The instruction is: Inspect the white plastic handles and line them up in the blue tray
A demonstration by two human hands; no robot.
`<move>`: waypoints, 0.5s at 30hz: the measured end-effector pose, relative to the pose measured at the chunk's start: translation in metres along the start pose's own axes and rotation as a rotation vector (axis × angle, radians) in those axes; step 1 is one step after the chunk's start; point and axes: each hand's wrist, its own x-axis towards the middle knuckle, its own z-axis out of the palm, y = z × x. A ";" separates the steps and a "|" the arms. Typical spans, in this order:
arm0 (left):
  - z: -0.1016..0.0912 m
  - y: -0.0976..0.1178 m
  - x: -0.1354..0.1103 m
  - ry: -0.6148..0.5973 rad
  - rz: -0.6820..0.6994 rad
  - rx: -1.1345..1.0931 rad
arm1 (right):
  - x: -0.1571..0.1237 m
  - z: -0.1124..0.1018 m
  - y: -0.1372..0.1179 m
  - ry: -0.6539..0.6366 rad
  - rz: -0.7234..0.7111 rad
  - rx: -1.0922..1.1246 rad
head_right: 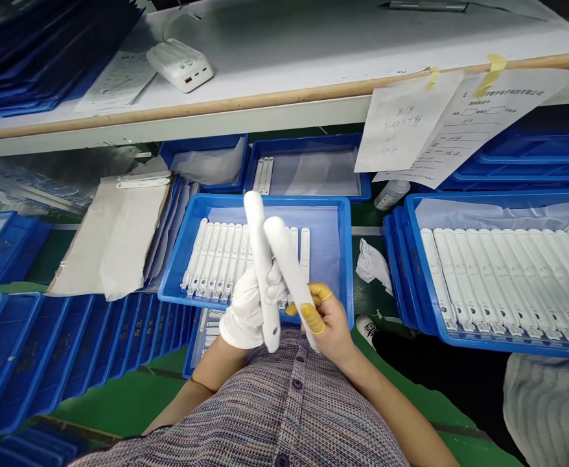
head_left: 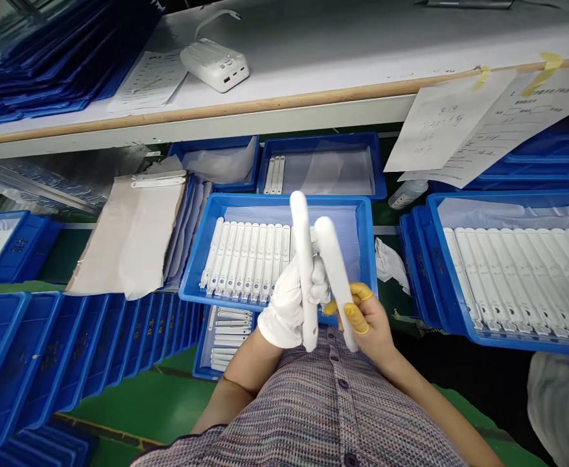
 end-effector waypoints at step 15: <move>-0.022 0.004 -0.013 -0.167 -0.020 0.032 | 0.011 0.020 -0.026 -0.012 0.155 0.485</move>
